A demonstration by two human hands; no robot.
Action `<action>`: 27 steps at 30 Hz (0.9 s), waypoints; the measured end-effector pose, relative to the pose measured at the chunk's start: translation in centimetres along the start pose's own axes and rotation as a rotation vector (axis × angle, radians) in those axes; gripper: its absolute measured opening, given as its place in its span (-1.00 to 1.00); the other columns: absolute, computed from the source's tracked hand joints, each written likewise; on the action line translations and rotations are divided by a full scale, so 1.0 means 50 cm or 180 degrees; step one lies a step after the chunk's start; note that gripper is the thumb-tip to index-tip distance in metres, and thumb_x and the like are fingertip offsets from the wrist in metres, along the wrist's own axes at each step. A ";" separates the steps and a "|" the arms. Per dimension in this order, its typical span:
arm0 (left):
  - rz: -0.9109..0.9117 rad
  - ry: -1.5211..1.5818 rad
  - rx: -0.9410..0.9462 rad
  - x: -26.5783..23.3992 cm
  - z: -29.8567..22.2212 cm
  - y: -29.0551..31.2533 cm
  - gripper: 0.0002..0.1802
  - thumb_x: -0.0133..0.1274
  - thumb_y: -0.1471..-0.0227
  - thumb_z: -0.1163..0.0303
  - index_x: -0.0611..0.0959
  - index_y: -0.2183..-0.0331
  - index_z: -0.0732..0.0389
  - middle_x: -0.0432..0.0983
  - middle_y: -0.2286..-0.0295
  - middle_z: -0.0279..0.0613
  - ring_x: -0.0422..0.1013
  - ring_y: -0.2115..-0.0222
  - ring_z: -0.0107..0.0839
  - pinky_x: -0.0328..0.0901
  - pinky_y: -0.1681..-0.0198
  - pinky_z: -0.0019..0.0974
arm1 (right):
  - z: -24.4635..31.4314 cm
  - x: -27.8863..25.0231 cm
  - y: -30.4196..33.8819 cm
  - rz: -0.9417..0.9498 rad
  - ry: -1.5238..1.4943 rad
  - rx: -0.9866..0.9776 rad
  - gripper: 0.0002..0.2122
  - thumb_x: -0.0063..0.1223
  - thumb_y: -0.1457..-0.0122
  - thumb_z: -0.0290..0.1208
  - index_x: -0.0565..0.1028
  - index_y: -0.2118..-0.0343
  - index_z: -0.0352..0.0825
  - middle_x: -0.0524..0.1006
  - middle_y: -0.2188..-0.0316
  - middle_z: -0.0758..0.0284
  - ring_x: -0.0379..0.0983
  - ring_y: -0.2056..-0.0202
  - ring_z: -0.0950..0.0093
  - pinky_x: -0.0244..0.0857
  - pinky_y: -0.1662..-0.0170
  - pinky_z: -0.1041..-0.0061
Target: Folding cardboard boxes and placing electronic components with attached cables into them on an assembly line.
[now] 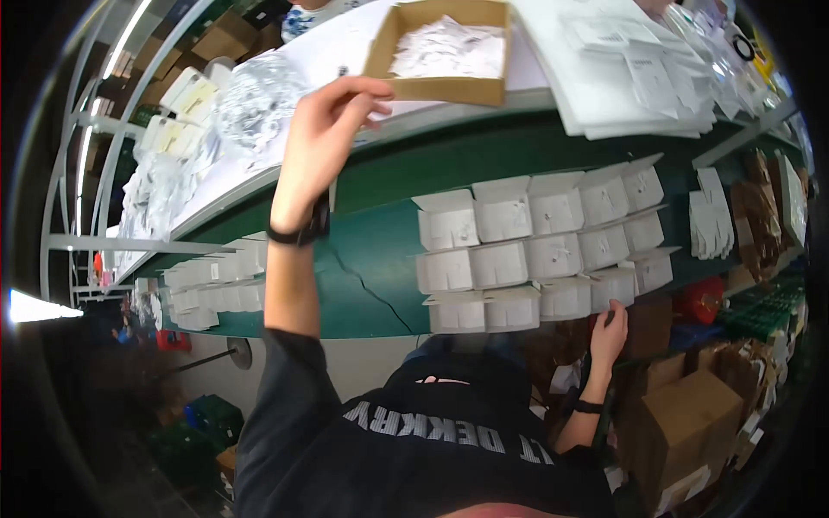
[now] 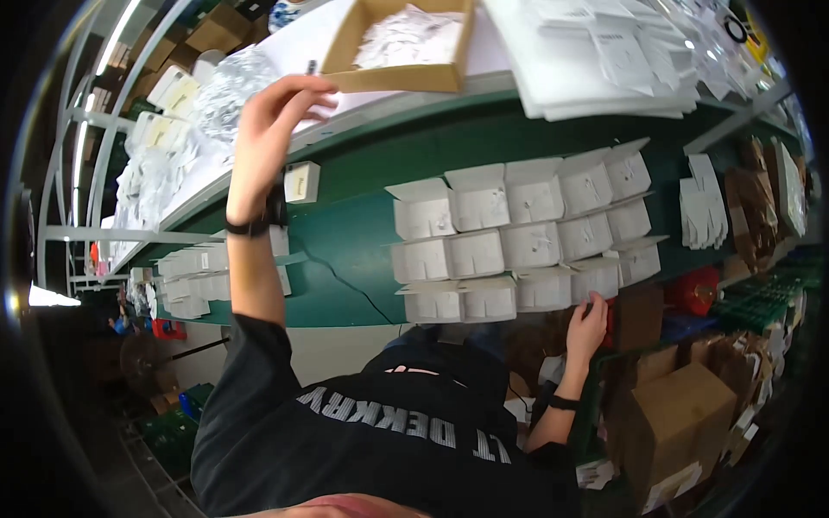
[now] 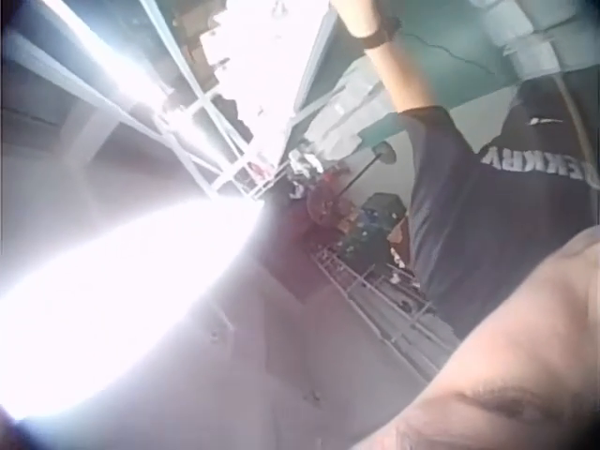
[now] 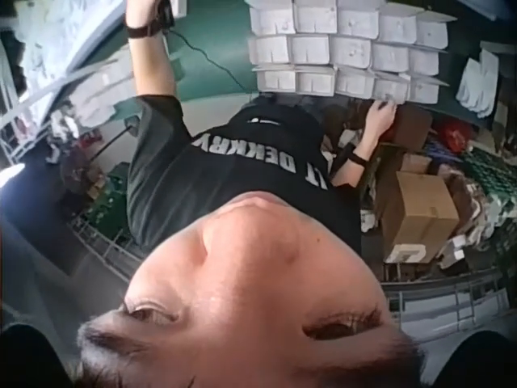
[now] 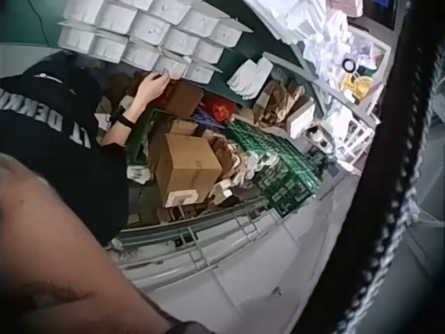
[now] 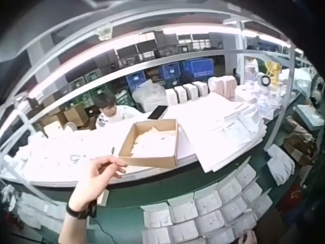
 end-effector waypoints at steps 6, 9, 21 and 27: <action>0.0662 -0.4062 -0.1493 -0.261 0.292 -0.120 -0.52 0.05 -0.17 0.23 0.65 -0.05 0.27 0.55 -0.04 0.30 0.46 -0.10 0.20 0.38 -0.17 -0.01 | 0.085 -0.022 0.072 0.0133 -0.0637 -0.0051 -0.82 0.05 -0.33 -0.48 0.53 0.07 -0.44 0.63 0.21 0.05 0.58 0.21 0.10 0.44 0.12 0.24; 0.0507 -0.4325 -0.1397 -0.353 0.436 -0.147 -0.44 0.03 -0.21 0.11 0.58 -0.16 0.16 0.44 -0.16 0.29 0.36 -0.20 0.16 0.29 -0.25 0.03 | 0.116 -0.003 0.106 0.0340 -0.0733 0.0004 -0.83 0.07 -0.33 -0.48 0.54 0.10 -0.44 0.64 0.26 0.05 0.59 0.24 0.07 0.44 0.14 0.27; 0.0028 -0.4511 0.0202 -0.307 0.495 -0.168 -0.37 0.02 -0.29 0.00 0.46 -0.27 0.08 0.41 -0.21 0.15 0.32 -0.25 0.06 0.26 -0.30 0.01 | 0.200 0.083 0.179 0.0441 -0.0793 -0.0521 -0.82 0.08 -0.34 -0.46 0.56 0.07 -0.40 0.66 0.29 0.09 0.58 0.39 0.29 0.43 0.26 0.38; -0.0594 -0.4247 0.1966 -0.519 0.543 -0.163 -0.44 -0.16 -0.40 0.11 0.46 -0.28 0.16 0.47 -0.18 0.08 0.38 -0.20 0.01 0.24 -0.29 0.01 | 0.244 0.056 0.171 0.0299 -0.0860 -0.0663 -0.83 0.11 -0.31 -0.48 0.57 0.09 -0.38 0.66 0.29 0.13 0.54 0.45 0.36 0.41 0.32 0.41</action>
Point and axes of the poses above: each hand's wrist, its own y-axis away from the middle knuckle, its own x-axis out of the palm, z = x × y, the point moved 10 cm from there along -y, towards the middle knuckle
